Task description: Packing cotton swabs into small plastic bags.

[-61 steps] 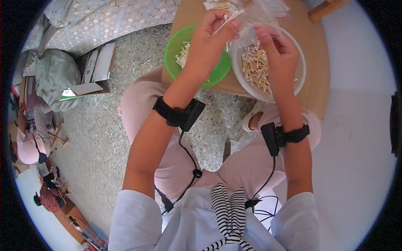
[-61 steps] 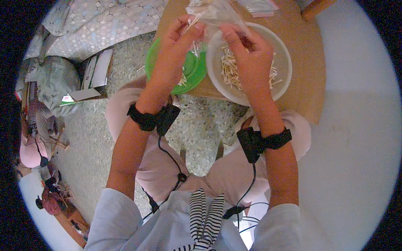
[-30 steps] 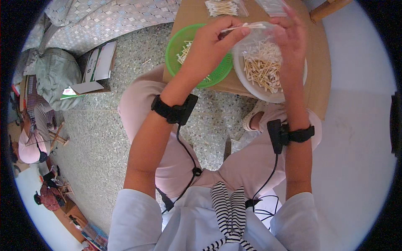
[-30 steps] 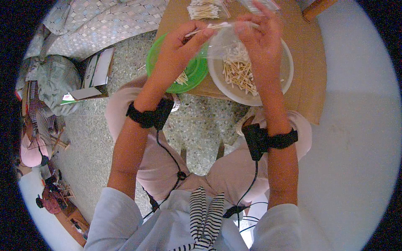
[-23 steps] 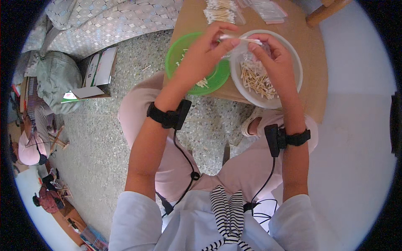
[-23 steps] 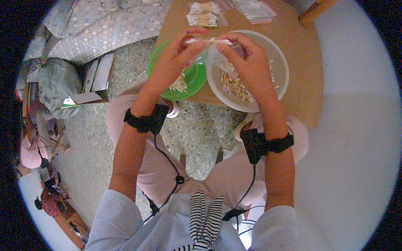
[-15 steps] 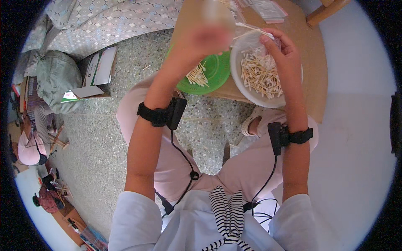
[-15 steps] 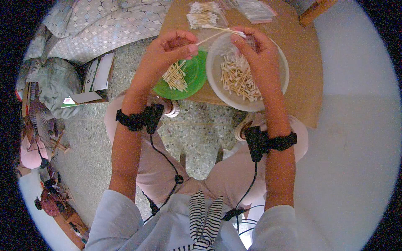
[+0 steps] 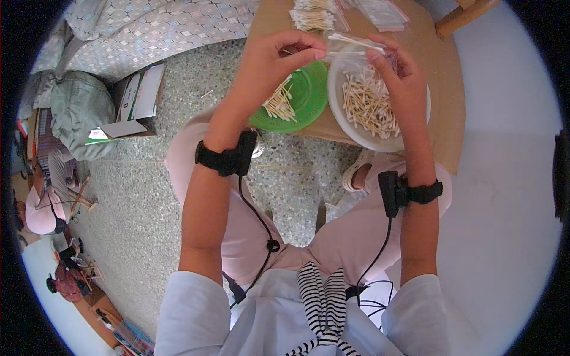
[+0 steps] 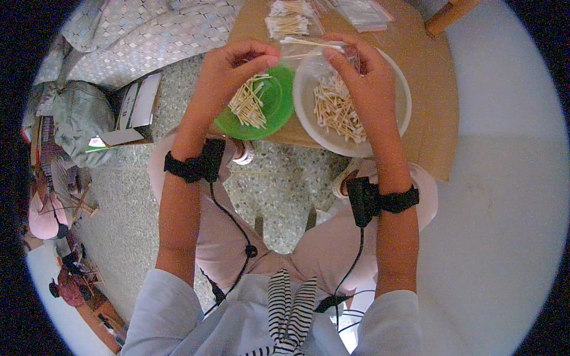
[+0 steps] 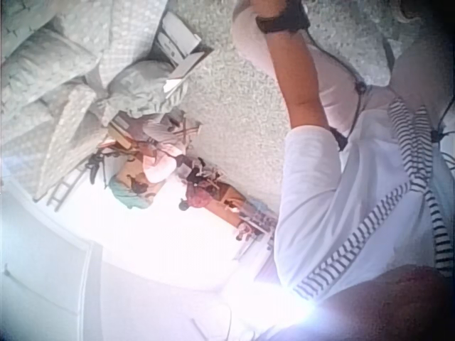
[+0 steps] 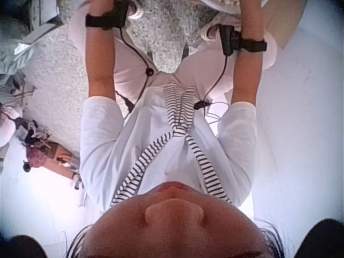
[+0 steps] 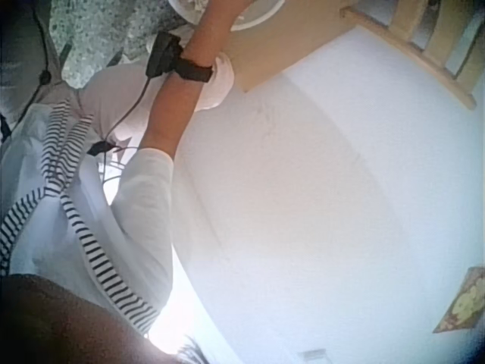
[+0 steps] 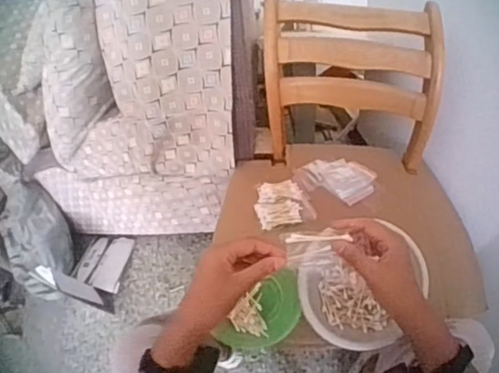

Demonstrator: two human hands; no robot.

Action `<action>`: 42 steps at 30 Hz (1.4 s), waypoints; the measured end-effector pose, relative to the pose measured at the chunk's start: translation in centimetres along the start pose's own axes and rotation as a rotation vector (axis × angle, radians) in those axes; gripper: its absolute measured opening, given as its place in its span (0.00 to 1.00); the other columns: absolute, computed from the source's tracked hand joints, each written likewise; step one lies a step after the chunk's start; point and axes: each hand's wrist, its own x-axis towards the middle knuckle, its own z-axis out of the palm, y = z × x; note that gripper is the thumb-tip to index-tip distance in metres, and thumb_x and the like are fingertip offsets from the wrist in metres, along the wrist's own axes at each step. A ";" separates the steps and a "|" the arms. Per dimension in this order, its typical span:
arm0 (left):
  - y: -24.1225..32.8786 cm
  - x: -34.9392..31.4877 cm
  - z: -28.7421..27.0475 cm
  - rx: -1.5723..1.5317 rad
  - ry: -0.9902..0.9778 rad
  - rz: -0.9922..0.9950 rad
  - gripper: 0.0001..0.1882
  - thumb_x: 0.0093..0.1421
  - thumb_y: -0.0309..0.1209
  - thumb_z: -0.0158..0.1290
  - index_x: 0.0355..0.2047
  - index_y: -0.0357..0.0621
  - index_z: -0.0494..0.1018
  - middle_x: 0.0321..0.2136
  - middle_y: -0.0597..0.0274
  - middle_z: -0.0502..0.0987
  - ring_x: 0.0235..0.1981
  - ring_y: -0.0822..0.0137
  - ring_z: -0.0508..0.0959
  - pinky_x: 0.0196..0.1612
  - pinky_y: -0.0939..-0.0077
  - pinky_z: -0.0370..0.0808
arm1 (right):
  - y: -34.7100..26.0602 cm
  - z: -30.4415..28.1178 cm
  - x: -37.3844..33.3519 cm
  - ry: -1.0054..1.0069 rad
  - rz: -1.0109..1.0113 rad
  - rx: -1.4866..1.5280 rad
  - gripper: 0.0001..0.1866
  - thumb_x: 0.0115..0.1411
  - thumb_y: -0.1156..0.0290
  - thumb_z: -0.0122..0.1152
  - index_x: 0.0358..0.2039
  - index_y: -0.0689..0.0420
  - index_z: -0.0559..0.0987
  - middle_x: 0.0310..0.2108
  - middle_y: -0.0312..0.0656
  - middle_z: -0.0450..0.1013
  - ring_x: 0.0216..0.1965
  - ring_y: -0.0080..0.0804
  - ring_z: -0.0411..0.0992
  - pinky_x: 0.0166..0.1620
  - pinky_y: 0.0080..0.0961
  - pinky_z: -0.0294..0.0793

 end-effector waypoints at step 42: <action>-1.5 -1.0 -0.2 -0.363 0.057 -0.202 0.09 0.58 0.32 0.57 0.35 0.40 0.74 0.30 0.68 0.76 0.33 0.78 0.74 0.37 0.84 0.72 | -1.3 1.2 -0.6 -0.210 -0.115 -0.159 0.15 0.55 0.62 0.61 0.36 0.61 0.79 0.34 0.47 0.76 0.33 0.41 0.74 0.39 0.30 0.72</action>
